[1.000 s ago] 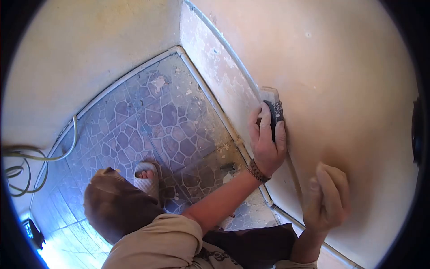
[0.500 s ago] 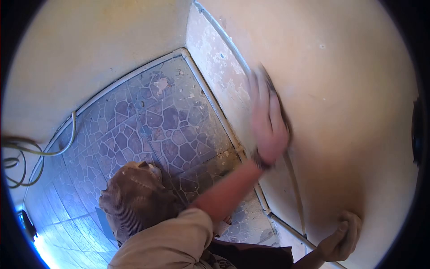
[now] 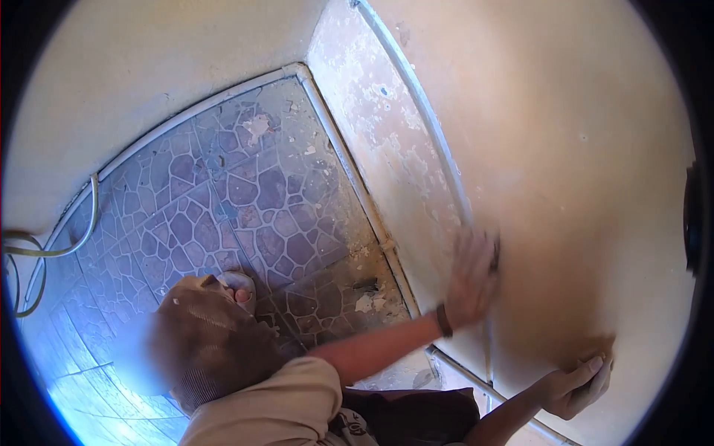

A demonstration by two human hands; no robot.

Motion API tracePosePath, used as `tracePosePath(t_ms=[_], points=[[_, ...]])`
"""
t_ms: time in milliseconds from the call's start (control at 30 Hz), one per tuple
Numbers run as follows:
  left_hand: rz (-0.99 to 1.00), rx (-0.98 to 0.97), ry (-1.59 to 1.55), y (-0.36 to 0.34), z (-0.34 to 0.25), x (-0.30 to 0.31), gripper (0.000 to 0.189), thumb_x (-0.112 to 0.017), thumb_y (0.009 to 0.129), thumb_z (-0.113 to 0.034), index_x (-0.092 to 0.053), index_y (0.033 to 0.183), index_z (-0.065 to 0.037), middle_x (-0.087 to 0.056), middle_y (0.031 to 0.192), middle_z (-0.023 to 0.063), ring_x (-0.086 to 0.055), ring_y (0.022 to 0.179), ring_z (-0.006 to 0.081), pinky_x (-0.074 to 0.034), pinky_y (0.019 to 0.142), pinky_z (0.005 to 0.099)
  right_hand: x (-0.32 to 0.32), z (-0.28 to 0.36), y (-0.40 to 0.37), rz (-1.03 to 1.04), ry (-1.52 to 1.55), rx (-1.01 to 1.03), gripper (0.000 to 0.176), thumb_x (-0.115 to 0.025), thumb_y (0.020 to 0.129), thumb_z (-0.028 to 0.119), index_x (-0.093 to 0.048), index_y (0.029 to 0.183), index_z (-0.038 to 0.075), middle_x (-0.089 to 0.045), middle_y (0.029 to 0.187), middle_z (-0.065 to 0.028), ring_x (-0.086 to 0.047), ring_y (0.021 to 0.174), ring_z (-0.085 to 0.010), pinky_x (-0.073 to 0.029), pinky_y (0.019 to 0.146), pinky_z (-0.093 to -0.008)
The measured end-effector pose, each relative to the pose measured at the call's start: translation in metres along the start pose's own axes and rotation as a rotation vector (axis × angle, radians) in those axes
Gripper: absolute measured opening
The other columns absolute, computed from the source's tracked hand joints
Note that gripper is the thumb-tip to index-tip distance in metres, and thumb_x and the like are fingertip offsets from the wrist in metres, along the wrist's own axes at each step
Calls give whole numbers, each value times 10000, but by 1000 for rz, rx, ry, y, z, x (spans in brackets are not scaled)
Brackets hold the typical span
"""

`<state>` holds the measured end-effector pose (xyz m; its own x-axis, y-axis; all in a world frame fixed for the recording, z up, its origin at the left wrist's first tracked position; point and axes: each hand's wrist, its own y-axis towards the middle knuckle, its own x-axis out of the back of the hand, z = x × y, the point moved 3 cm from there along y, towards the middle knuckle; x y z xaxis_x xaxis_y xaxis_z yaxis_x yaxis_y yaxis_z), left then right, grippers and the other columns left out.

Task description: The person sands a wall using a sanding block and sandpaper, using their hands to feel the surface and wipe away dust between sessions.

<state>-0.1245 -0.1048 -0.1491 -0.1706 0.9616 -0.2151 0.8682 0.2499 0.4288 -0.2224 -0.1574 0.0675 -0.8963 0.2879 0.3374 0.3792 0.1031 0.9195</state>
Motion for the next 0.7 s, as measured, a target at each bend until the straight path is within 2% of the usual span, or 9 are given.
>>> tracePosePath(t_ms=[67,133,167,267,300,367,467,633,700], points=[[-131,27,48,106,29,27,542,-358,999,-196,-259,1452,82,-242,1521,279,-160,1439,424,-81,1176,488,-2,-7,-1,19,-6,222,146,-577,905,-9,-659,980,-103,-663,935,-186,-621,787,-287,-539,729,-381],[-265,17,-22,212,50,67,518,-316,1017,-175,-239,1454,92,-208,1535,273,-150,1448,393,-89,1185,425,-8,2,-1,59,43,319,152,-570,913,9,-654,974,-102,-626,869,-168,-594,763,-278,-529,721,-401],[-253,6,-11,225,56,76,519,-312,1020,-182,-235,1454,92,-217,1536,264,-165,1448,373,-113,1181,415,-9,7,0,85,63,371,156,-567,916,19,-651,971,-101,-607,837,-160,-580,751,-273,-525,717,-411],[-263,98,-73,184,38,63,555,-313,1000,-168,-171,1465,101,-143,1553,264,-119,1454,387,-87,1179,432,-16,16,-2,78,-11,270,155,-577,912,28,-655,967,-94,-608,829,-151,-573,738,-267,-524,757,-431],[-236,158,-119,140,26,46,569,-313,993,-163,-149,1468,104,-119,1559,264,-103,1455,392,-79,1179,437,-17,11,-2,50,63,262,124,-592,883,-32,-664,955,-100,-664,909,-187,-632,793,-308,-543,755,-416],[-105,254,-192,57,7,21,598,-314,980,-153,-106,1475,109,-70,1570,265,-72,1459,401,-62,1178,448,-25,20,1,-6,26,228,143,-569,899,2,-664,954,-89,-627,852,-161,-589,751,-275,-528,766,-425],[-134,148,-167,75,1,29,547,-333,973,-87,-184,1448,139,-175,1541,287,-63,1444,457,-43,1172,488,-23,17,-1,-16,-20,196,165,-552,907,26,-659,963,-86,-605,825,-152,-562,726,-255,-514,769,-429],[-148,-130,113,246,66,76,525,-350,994,-127,-236,1430,141,-196,1524,307,-124,1433,456,-87,1178,471,-25,19,-1,52,14,250,160,-554,904,18,-660,968,-82,-596,823,-150,-557,734,-253,-500,749,-413],[-162,-104,109,248,56,76,508,-348,996,-138,-261,1432,106,-234,1504,310,-157,1429,441,-109,1177,458,-26,20,0,53,-31,261,158,-561,901,19,-663,967,-81,-590,814,-148,-555,734,-252,-500,742,-406]])
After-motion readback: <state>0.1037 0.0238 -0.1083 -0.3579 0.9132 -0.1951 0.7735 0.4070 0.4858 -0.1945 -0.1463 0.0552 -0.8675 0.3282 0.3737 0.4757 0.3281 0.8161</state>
